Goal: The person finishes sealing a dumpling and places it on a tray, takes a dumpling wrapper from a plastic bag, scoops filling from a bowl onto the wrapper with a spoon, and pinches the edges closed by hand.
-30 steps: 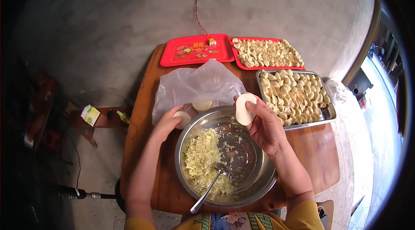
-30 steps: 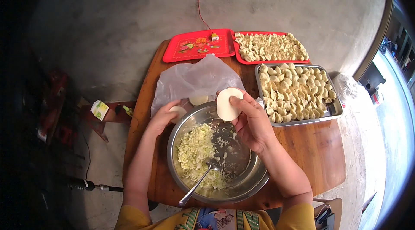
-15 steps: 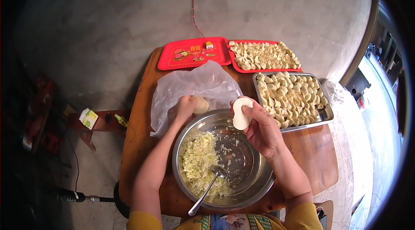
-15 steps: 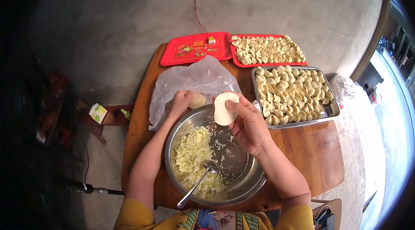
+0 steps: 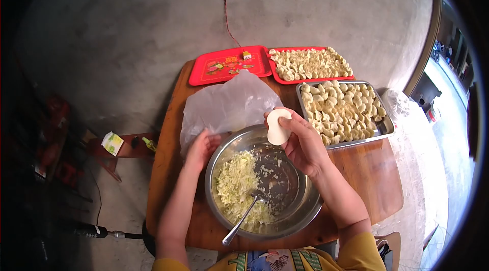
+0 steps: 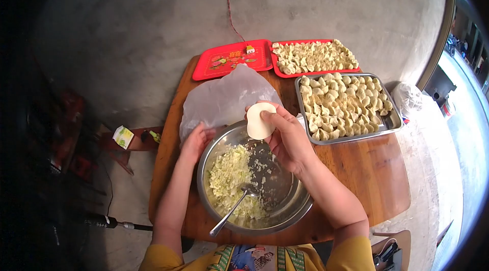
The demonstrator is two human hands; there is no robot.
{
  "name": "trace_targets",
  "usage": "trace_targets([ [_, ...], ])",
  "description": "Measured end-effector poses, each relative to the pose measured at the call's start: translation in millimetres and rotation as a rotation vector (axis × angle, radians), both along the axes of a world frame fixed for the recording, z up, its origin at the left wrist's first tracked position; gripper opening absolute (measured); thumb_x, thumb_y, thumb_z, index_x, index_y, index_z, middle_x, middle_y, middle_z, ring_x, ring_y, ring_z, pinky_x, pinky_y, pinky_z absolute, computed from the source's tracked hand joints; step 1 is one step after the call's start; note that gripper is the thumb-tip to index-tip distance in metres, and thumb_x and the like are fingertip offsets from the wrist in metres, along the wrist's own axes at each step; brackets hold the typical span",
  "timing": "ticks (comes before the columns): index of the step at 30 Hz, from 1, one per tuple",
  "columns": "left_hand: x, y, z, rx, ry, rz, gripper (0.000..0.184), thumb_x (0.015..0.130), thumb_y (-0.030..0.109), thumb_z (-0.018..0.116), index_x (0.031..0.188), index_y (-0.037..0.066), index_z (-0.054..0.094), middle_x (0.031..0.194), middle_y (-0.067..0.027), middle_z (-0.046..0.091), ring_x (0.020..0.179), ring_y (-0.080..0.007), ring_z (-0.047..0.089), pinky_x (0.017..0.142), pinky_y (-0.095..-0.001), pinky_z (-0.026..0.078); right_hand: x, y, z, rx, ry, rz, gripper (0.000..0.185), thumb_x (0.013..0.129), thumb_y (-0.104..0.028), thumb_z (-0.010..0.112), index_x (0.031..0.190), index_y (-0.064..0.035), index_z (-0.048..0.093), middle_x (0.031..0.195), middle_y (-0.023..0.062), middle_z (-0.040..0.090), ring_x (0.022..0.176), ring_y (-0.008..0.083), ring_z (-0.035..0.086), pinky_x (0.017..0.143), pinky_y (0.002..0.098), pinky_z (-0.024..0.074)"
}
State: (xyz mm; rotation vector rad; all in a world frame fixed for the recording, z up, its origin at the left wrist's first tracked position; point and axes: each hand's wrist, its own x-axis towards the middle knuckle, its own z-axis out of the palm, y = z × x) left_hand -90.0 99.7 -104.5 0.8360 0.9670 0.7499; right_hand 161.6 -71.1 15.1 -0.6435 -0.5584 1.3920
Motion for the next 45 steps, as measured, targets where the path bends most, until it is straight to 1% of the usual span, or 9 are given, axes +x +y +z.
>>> trace_targets([
  [1,-5.0,-6.1,-2.5,0.106,0.137,-0.002,0.038,0.095,0.04,0.055,0.093,0.002,0.064,0.081,-0.0047,0.067,0.074,-0.0155,0.063,0.071,-0.0257,0.049,0.4,-0.5,-0.4,0.002,0.005,-0.001,0.028,0.094,-0.01,0.053,0.121,-0.0011,0.053,0.117,0.0134,0.064,0.103,0.0181,0.064,0.087,0.0307,0.0557],
  [4,-16.9,-22.5,-5.7,0.307,0.538,0.009,0.033,0.097,0.033,0.055,0.099,0.003,0.067,0.089,-0.0045,0.068,0.077,-0.0128,0.061,0.071,-0.0253,0.048,2.1,-1.4,1.7,0.038,-0.011,0.009,0.03,0.095,-0.011,0.052,0.123,-0.0008,0.05,0.118,0.0135,0.063,0.104,0.0186,0.064,0.088,0.0312,0.0554],
  [9,-36.6,-50.2,-14.5,0.402,0.536,-0.116,0.03,0.098,0.023,0.051,0.111,0.001,0.066,0.101,-0.0054,0.068,0.088,-0.0111,0.061,0.079,-0.0252,0.047,3.4,-5.4,5.4,0.104,-0.001,0.019,0.029,0.098,-0.013,0.046,0.124,-0.001,0.05,0.124,0.0144,0.061,0.106,0.0196,0.063,0.089,0.0318,0.0551],
  [12,-43.2,-68.2,11.4,0.41,0.659,-0.198,0.028,0.096,0.022,0.052,0.109,0.001,0.066,0.09,-0.0073,0.069,0.076,-0.0119,0.064,0.066,-0.0256,0.049,4.4,-8.1,8.0,0.11,0.053,0.052,0.029,0.099,-0.014,0.045,0.124,-0.0006,0.049,0.126,0.0151,0.059,0.106,0.0207,0.063,0.088,0.0323,0.0558],
  [15,-63.3,-72.7,31.4,0.279,0.886,-0.355,0.031,0.098,0.032,0.054,0.092,0.003,0.063,0.066,-0.0041,0.061,0.04,-0.0117,0.053,0.034,-0.0233,0.033,4.3,-12.2,10.9,0.127,0.051,0.117,0.03,0.099,-0.016,0.045,0.124,0.0,0.048,0.126,0.0156,0.059,0.107,0.0221,0.063,0.087,0.0334,0.0567],
  [20,-18.4,-106.9,99.5,0.741,0.332,-0.007,0.028,0.099,0.031,0.053,0.104,0.003,0.057,0.087,-0.0068,0.064,0.077,-0.0117,0.064,0.068,-0.0244,0.052,-5.6,-19.6,15.8,0.153,-0.103,0.282,0.03,0.1,-0.016,0.045,0.124,0.0005,0.048,0.125,0.0161,0.06,0.108,0.0214,0.063,0.089,0.0311,0.0549],
  [23,27.1,-133.2,113.3,0.661,0.044,-0.263,0.039,0.1,0.034,0.049,0.122,0.001,0.049,0.112,-0.0126,0.06,0.104,-0.0217,0.061,0.087,-0.0363,0.053,-13.7,-16.4,2.6,0.193,-0.27,0.35,0.029,0.1,-0.018,0.046,0.123,-0.0013,0.053,0.119,0.0113,0.062,0.106,0.0167,0.062,0.09,0.0289,0.0516],
  [33,64.3,-137.5,117.8,0.497,-0.117,-0.455,0.044,0.099,0.021,0.054,0.136,0.002,0.042,0.123,-0.0097,0.056,0.106,-0.0178,0.061,0.085,-0.0346,0.056,-10.7,-23.6,4.0,0.446,-1.171,-0.015,0.022,0.098,-0.011,0.051,0.117,-0.0022,0.059,0.098,0.0087,0.064,0.093,0.012,0.059,0.084,0.0291,0.0474],
  [45,61.9,-115.2,107.4,0.469,-0.181,-0.272,0.034,0.1,0.02,0.051,0.126,-0.002,0.053,0.113,-0.0081,0.062,0.101,-0.0152,0.062,0.088,-0.0329,0.053,-1.9,-1.1,-7.0,0.161,-0.704,0.079,0.029,0.098,-0.021,0.056,0.117,0.0012,0.055,0.102,0.0051,0.06,0.094,0.0106,0.058,0.082,0.0251,0.0488],
])
